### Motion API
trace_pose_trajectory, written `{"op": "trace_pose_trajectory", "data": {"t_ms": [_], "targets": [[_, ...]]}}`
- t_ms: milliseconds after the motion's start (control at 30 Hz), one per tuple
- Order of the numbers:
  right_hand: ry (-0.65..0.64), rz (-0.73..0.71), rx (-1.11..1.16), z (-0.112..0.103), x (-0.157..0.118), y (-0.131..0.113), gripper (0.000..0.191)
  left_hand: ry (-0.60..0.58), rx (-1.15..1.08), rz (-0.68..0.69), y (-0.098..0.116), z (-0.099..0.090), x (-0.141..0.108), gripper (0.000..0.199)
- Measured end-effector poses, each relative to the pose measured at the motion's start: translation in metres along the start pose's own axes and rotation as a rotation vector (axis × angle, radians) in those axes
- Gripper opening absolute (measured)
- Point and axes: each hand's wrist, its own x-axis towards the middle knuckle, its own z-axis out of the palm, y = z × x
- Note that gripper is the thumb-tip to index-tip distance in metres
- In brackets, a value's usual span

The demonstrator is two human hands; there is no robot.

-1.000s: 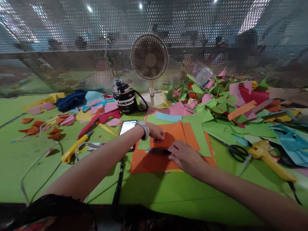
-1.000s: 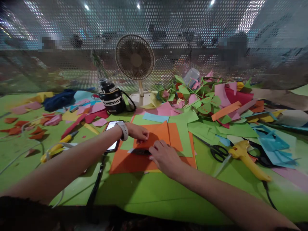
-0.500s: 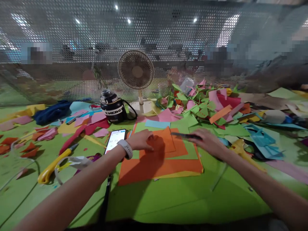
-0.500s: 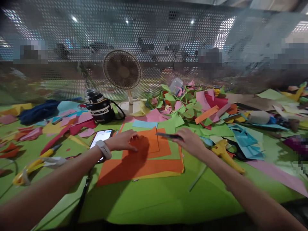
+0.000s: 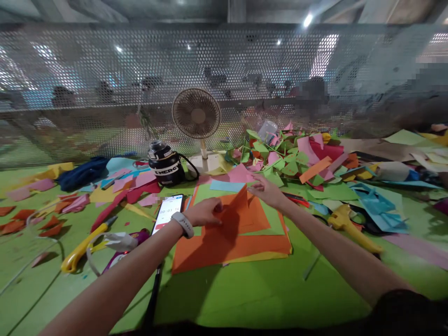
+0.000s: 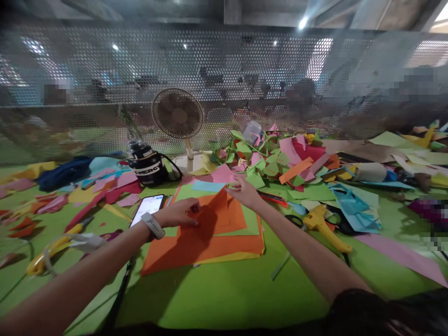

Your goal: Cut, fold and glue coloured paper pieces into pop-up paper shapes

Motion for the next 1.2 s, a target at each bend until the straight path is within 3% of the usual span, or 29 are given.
{"op": "trace_pose_trajectory", "data": {"t_ms": [100,167,267,367,500,600,667,700,767,833,867,967,1100,1200], "targets": [[-0.034,0.041,0.184,0.02,0.009,-0.005,0.039,0.021,-0.008,0.0,0.001,0.001,-0.005,0.029],[-0.013,0.037,0.248,0.018,0.011,-0.006,0.031,0.045,-0.01,-0.008,0.0,-0.001,-0.009,0.032],[0.116,0.019,0.322,-0.008,0.013,-0.006,0.031,0.044,-0.079,-0.053,-0.006,-0.011,-0.014,0.036],[0.33,0.0,0.356,-0.045,0.011,-0.003,0.032,0.063,-0.162,-0.143,-0.014,-0.021,-0.015,0.029],[0.575,-0.089,0.363,-0.069,0.0,-0.01,0.028,0.355,0.011,-0.294,-0.02,-0.025,-0.007,0.042],[0.675,-0.253,0.345,-0.061,-0.017,-0.023,0.022,0.664,0.175,-0.225,-0.011,-0.019,-0.002,0.061],[0.608,-0.303,0.325,-0.049,-0.029,-0.029,0.019,0.839,0.272,-0.027,0.003,-0.011,-0.003,0.067],[0.547,-0.309,0.318,-0.043,-0.035,-0.031,0.017,0.863,0.299,0.096,0.011,-0.007,-0.005,0.069],[0.426,-0.316,0.317,-0.031,-0.047,-0.031,0.014,0.817,0.349,0.283,0.026,0.002,-0.012,0.066],[0.331,-0.349,0.329,-0.024,-0.058,-0.029,0.01,0.736,0.393,0.407,0.037,0.01,-0.021,0.034],[0.295,-0.377,0.32,-0.023,-0.062,-0.029,0.008,0.726,0.402,0.441,0.04,0.013,-0.025,0.023],[0.224,-0.52,0.132,-0.026,-0.072,-0.031,0.008,0.783,0.459,0.479,0.042,0.018,-0.036,0.02],[0.164,-0.785,-0.434,-0.027,-0.08,-0.037,0.015,0.85,0.608,0.48,0.042,0.025,-0.043,0.02],[0.049,-0.88,-0.721,-0.014,-0.082,-0.034,0.021,0.786,0.674,0.47,0.04,0.038,-0.041,0.02]]}}
